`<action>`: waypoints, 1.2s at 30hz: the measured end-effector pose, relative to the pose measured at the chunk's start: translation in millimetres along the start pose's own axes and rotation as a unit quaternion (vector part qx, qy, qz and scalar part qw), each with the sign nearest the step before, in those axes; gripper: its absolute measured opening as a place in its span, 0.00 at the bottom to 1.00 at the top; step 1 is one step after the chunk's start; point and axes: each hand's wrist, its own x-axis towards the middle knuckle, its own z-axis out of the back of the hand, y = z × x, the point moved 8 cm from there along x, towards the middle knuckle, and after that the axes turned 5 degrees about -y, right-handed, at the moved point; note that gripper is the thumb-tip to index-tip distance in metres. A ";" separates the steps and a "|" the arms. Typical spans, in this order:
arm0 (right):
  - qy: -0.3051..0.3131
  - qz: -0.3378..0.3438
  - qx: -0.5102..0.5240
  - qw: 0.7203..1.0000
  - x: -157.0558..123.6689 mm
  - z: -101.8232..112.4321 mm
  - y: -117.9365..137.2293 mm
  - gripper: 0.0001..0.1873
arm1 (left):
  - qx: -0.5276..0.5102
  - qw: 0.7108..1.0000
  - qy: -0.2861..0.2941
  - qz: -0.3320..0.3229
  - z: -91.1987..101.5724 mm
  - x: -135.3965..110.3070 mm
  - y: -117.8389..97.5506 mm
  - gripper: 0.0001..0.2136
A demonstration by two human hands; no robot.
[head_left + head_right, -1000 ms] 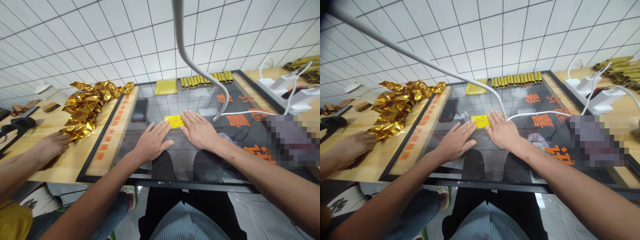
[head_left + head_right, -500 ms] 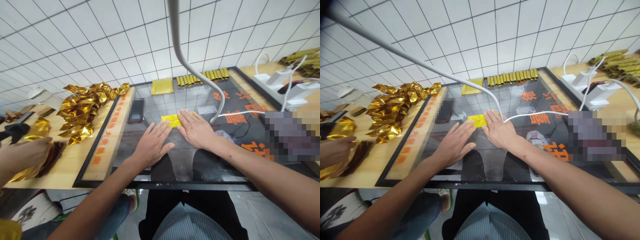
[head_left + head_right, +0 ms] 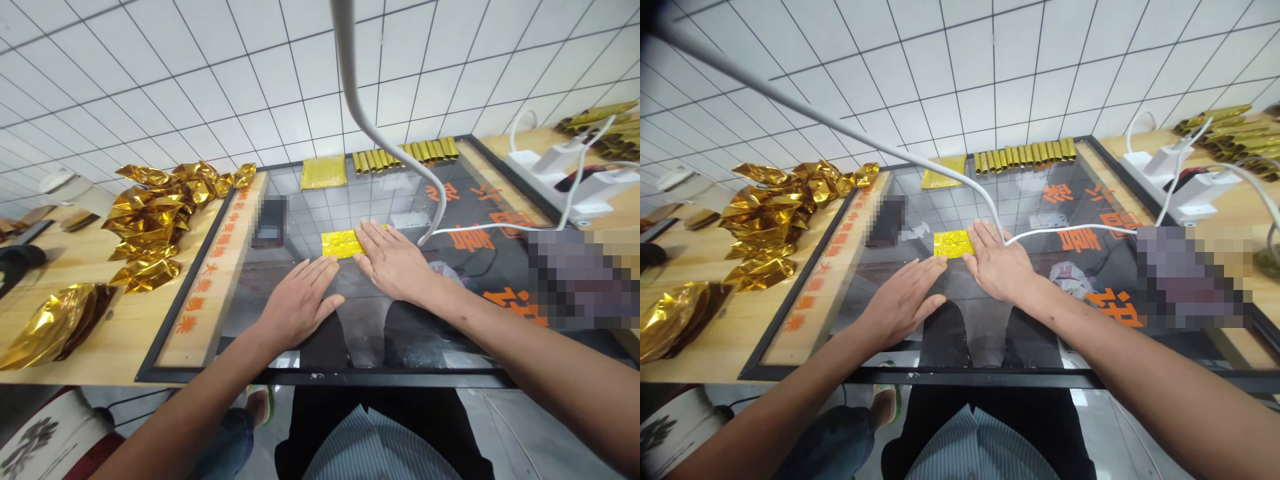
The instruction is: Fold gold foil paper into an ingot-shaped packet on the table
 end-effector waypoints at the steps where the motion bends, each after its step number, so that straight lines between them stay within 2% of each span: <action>1: 0.000 -0.001 -0.001 1.000 0.0 -0.2 -0.1 0.39 | -0.006 1.000 -0.017 0.012 4.0 2.0 1.7 0.27; 3: 0.002 0.000 -0.004 1.000 -0.2 -0.3 0.1 0.38 | -0.019 0.997 -0.060 0.038 12.4 13.2 4.0 0.25; 5: -0.003 0.002 -0.004 1.000 -0.4 0.8 0.0 0.39 | -0.018 0.996 -0.076 0.037 14.4 33.5 1.3 0.24; 9: -0.005 0.005 -0.003 1.000 -0.4 0.3 -1.6 0.39 | -0.001 0.998 -0.037 0.059 -1.0 79.6 5.6 0.27; 12: -0.007 0.010 0.003 1.000 0.0 -1.6 -1.8 0.38 | -0.005 0.996 0.010 0.091 -18.2 95.7 18.0 0.28; 17: -0.013 0.021 0.003 1.000 -0.9 0.2 -2.0 0.39 | 0.012 0.993 0.062 0.102 -36.0 92.6 30.7 0.30; 28: -0.015 0.019 -0.077 0.997 -15.2 13.1 -30.7 0.38 | 0.032 0.993 0.049 0.100 -37.8 92.8 30.7 0.31; 32: -0.020 -0.020 -0.092 0.995 -22.7 19.6 -43.8 0.38 | 0.030 0.993 0.046 0.106 -37.5 93.9 29.6 0.31; 34: -0.048 -0.029 -0.091 0.994 -29.0 29.5 -37.6 0.39 | 0.027 0.993 0.046 0.108 -36.9 94.1 28.7 0.31; 36: -0.065 -0.013 -0.075 0.995 -35.6 36.7 -17.6 0.40 | 0.026 0.993 0.043 0.107 -35.9 93.9 27.7 0.31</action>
